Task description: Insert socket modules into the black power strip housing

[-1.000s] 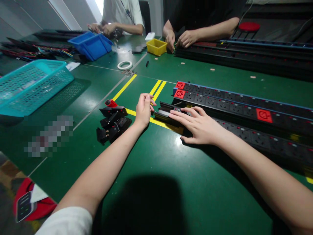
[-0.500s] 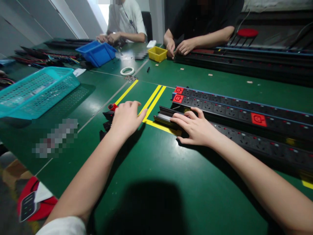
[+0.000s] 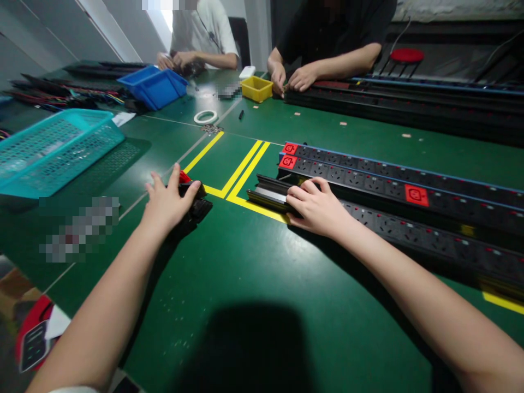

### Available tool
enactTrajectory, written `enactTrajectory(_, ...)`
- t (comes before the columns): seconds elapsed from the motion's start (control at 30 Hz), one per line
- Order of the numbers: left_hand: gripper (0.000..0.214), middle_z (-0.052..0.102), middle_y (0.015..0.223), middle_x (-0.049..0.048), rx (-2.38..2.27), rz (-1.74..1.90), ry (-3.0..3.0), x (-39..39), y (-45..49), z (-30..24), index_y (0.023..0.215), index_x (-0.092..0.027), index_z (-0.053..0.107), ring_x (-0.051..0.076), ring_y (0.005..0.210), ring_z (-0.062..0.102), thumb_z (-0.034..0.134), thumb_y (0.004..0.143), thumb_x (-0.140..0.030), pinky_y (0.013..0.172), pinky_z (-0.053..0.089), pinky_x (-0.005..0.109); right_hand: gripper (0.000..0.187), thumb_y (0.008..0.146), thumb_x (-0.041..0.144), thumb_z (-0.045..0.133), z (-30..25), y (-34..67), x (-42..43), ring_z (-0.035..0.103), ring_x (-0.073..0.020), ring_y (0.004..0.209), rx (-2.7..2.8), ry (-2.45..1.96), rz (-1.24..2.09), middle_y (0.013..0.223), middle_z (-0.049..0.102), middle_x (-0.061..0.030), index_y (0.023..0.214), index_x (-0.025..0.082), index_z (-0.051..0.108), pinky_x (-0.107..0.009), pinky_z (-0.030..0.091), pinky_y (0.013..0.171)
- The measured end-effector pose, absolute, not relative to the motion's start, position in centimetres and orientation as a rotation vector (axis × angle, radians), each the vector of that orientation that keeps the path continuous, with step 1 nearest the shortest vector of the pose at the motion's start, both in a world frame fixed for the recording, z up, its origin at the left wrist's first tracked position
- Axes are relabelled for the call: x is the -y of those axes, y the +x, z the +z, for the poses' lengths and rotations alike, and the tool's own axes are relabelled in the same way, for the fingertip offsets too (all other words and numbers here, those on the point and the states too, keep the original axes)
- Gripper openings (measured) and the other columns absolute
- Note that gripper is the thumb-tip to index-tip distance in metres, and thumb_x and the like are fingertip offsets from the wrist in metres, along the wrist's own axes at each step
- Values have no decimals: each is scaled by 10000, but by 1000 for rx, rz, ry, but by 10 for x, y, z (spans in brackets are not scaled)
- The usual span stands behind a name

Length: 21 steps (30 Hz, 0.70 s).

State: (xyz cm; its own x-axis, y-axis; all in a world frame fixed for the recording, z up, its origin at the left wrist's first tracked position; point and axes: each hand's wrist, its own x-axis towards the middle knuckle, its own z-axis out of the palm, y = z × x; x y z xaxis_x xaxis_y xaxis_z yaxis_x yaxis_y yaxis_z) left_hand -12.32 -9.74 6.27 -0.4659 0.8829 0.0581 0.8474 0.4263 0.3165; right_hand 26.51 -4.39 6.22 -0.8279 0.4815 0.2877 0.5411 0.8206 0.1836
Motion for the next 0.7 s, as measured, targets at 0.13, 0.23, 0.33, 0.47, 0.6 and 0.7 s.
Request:
enactTrajectory(0.13,1047,320,1722,234,-2452,400,1557,77,-129,56,1559,-232,528,595,1494,420,406,821,-965,1126,392,771,182,1010,310,591,64,265,41,567,-301,1056,2804,-790,-311,1177,743,-106,1060,183,712,-436,355,906)
enactTrajectory(0.23,894,343,1719,205,-2353,336,1718,67,-128,56,1471,-223,610,507,1577,357,391,908,-882,1200,375,712,171,1011,308,601,64,265,41,571,-293,1032,2829,-800,-276,1125,750,-98,1053,181,706,-418,360,858)
enactTrajectory(0.33,744,321,1743,173,-2243,278,1848,58,-125,57,1475,-259,609,414,1603,357,414,968,-768,1265,348,625,161,1012,304,604,62,264,42,581,-289,1016,2826,-810,-289,1086,753,-86,1057,180,696,-414,359,860)
enactTrajectory(0.47,691,332,1741,180,-2054,284,2033,42,-123,56,1461,-217,625,368,1616,342,476,973,-683,1313,292,568,165,1030,294,571,62,264,44,593,-292,1014,2819,-803,-326,1089,754,-91,1061,180,686,-412,360,865)
enactTrajectory(0.6,654,386,1732,134,-1793,272,2246,28,-123,54,1421,-251,655,332,1616,345,496,945,-672,1308,315,532,167,1039,285,553,63,264,45,602,-294,1022,2819,-806,-332,1091,756,-96,1063,180,681,-409,361,863)
enactTrajectory(0.7,604,423,1723,105,-1710,205,2344,23,-120,60,1377,-323,696,360,1567,427,513,923,-676,1269,350,581,168,1041,279,547,63,264,45,605,-292,1025,2820,-803,-333,1085,754,-93,1066,176,678,-409,356,857)
